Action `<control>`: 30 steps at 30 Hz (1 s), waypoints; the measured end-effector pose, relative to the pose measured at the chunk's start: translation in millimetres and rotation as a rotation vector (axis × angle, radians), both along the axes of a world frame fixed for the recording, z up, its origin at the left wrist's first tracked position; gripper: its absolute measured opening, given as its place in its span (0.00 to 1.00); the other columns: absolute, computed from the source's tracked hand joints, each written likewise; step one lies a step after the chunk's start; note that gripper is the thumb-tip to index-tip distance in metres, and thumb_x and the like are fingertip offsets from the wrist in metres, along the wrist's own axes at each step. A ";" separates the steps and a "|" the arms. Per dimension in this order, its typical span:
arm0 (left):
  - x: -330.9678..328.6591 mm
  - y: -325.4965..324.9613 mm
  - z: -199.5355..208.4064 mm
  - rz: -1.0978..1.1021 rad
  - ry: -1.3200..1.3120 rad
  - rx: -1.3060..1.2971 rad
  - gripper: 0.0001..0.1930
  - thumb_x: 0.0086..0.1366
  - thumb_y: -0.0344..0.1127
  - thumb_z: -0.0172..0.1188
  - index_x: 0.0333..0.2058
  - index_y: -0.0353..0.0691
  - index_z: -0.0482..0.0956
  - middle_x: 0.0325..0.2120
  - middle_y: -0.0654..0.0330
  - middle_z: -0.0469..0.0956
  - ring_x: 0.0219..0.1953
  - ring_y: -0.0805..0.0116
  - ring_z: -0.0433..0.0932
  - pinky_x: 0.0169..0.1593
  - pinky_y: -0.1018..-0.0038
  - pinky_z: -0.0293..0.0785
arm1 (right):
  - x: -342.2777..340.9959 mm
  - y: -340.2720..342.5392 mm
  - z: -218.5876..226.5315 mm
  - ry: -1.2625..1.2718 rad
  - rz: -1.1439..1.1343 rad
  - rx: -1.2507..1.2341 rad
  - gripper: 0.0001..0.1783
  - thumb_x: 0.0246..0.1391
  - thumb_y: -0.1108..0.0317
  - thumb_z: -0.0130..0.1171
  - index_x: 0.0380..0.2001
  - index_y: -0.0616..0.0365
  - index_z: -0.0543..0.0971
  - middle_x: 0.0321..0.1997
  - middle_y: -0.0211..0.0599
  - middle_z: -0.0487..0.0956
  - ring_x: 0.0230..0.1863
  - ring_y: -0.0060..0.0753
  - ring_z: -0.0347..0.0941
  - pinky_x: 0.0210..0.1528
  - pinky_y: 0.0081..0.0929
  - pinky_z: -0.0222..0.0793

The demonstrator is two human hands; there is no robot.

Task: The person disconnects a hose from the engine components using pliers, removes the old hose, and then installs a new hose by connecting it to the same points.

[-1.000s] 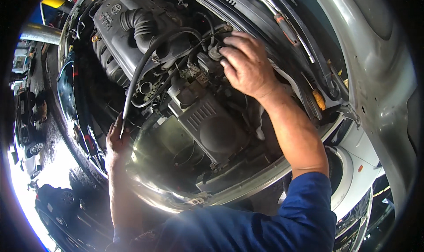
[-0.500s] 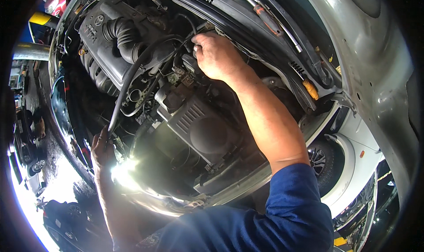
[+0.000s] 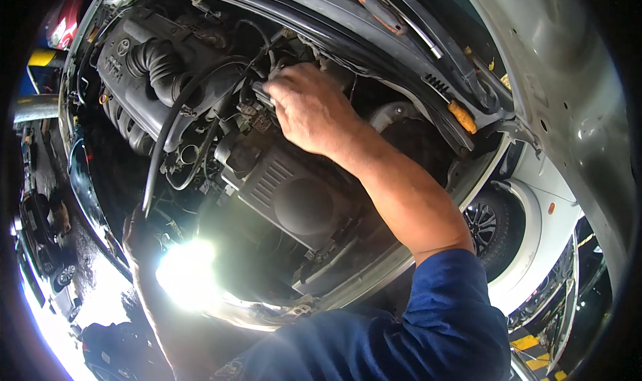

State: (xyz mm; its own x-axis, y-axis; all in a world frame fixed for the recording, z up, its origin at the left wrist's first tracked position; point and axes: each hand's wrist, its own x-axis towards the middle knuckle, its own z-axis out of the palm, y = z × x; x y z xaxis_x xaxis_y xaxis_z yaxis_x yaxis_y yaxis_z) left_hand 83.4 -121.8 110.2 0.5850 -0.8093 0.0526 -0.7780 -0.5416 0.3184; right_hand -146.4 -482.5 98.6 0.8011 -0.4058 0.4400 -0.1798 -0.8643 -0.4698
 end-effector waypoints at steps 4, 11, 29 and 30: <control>14.9 -4.9 0.5 0.001 -0.063 0.045 0.23 0.55 0.16 0.46 0.50 0.35 0.75 0.37 0.48 0.76 0.35 0.54 0.78 0.37 0.66 0.75 | -31.1 21.4 8.9 0.079 0.094 0.117 0.13 0.46 0.75 0.60 0.38 0.60 0.78 0.39 0.40 0.75 0.44 0.43 0.72 0.49 0.39 0.69; 42.9 -7.1 -7.0 -0.172 -0.149 -0.004 0.20 0.56 0.17 0.48 0.47 0.37 0.77 0.38 0.47 0.76 0.36 0.49 0.78 0.38 0.61 0.74 | -65.0 37.3 1.6 0.197 0.097 0.284 0.13 0.49 0.73 0.59 0.40 0.61 0.77 0.39 0.42 0.76 0.44 0.46 0.72 0.50 0.38 0.70; 49.8 -12.1 -13.4 -0.100 -0.049 0.200 0.24 0.51 0.17 0.53 0.47 0.42 0.76 0.40 0.53 0.76 0.41 0.48 0.76 0.45 0.59 0.73 | 59.3 -30.9 -8.6 0.196 0.050 0.194 0.19 0.58 0.65 0.53 0.52 0.58 0.73 0.53 0.47 0.73 0.55 0.46 0.70 0.60 0.36 0.66; 50.8 -13.0 -13.4 -0.108 -0.073 0.198 0.24 0.51 0.18 0.52 0.48 0.42 0.75 0.40 0.53 0.76 0.42 0.48 0.75 0.46 0.59 0.72 | 71.3 -34.9 -12.6 0.269 0.062 0.260 0.20 0.59 0.63 0.53 0.53 0.56 0.72 0.54 0.46 0.72 0.57 0.45 0.69 0.61 0.35 0.64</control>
State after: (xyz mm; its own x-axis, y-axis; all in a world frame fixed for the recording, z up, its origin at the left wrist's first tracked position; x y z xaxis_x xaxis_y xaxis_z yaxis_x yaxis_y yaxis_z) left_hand 134.2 -134.7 96.7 0.4950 -0.8657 -0.0742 -0.8517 -0.5004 0.1554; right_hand -75.1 -517.4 86.0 0.9005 -0.4234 0.0990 -0.2777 -0.7352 -0.6183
